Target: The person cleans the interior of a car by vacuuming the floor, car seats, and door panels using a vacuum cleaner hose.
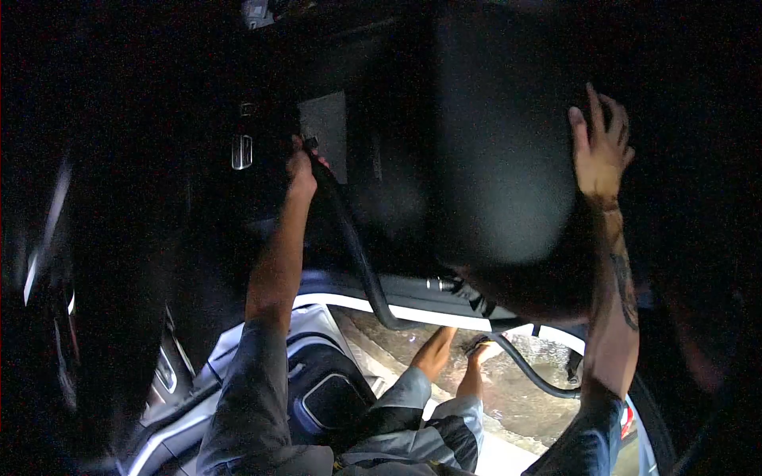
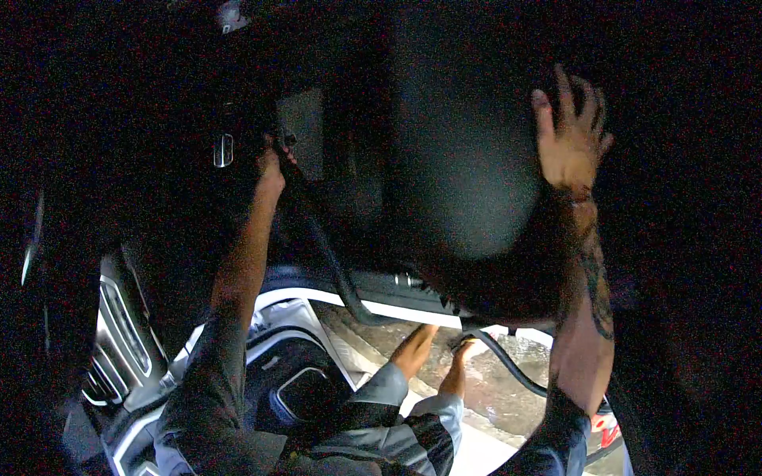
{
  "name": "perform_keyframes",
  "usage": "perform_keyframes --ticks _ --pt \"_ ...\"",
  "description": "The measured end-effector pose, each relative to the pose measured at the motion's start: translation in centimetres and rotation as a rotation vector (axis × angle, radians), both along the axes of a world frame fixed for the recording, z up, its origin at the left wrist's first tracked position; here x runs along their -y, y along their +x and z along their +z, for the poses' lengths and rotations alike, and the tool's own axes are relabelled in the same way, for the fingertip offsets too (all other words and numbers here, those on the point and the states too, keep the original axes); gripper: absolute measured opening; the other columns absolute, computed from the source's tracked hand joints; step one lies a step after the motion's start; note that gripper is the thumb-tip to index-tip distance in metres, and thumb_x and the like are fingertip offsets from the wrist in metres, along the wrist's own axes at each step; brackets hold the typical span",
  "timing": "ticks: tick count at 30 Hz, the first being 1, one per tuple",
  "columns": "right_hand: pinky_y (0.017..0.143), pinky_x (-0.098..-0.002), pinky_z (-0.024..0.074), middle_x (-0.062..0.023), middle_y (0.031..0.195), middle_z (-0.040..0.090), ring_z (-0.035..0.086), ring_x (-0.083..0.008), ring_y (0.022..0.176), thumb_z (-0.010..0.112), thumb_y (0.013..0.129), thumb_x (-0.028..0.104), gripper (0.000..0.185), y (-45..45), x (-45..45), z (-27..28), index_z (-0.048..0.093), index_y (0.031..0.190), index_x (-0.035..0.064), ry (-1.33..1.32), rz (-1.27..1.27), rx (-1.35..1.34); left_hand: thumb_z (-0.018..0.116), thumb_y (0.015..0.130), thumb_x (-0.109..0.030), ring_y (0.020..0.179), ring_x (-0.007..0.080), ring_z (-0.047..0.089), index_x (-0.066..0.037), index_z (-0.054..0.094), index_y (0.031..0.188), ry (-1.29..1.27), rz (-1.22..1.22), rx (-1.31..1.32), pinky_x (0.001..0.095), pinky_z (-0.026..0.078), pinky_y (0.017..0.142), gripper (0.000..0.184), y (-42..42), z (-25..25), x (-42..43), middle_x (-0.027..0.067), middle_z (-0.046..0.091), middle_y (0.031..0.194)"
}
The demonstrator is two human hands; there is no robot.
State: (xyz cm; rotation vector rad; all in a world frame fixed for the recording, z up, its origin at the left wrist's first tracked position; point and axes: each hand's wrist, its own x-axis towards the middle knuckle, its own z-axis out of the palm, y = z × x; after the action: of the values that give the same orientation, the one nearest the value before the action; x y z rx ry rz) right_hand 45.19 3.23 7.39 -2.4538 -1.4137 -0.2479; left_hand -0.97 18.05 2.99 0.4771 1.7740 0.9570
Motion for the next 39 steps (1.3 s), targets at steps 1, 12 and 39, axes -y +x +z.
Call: perform_keyframes --ticks 1,12,39 --pt "0.103 -0.0624 0.0250 -0.0070 0.144 0.033 0.029 -0.0321 0.135 0.039 0.095 0.052 0.052 0.2 0.0 0.0 0.036 0.142 0.0307 -0.010 -0.007 -0.013 0.045 0.094 -0.053 0.050 0.0197 0.047 -0.006 0.053 0.091 0.153 0.024 0.009 0.0400 0.044 0.051 0.048 0.4 -0.6 -1.5 0.0046 0.048 0.065" --pt "0.107 -0.0545 0.0211 -0.0103 0.137 0.040 0.032 -0.0328 0.132 0.041 0.095 0.048 0.048 0.4 1.1 1.4 0.044 0.138 0.0264 0.024 0.056 -0.114 0.046 0.094 -0.051 0.050 0.0199 0.048 -0.007 0.052 0.094 0.410 -0.059 0.325 0.0396 0.045 0.051 0.044 -4.0 -6.7 -9.2 0.0051 0.049 0.065" --pt "0.103 -0.0655 0.0212 -0.0081 0.139 0.039 0.026 -0.0342 0.136 0.045 0.093 0.047 0.049 0.4 0.9 1.1 0.042 0.138 0.0295 0.050 0.057 -0.210 0.053 0.091 -0.052 0.041 0.0168 0.045 -0.006 0.046 0.097 0.278 -0.169 -0.223 0.0334 0.043 0.035 0.047 9.0 1.5 0.4 0.0047 0.049 0.061"
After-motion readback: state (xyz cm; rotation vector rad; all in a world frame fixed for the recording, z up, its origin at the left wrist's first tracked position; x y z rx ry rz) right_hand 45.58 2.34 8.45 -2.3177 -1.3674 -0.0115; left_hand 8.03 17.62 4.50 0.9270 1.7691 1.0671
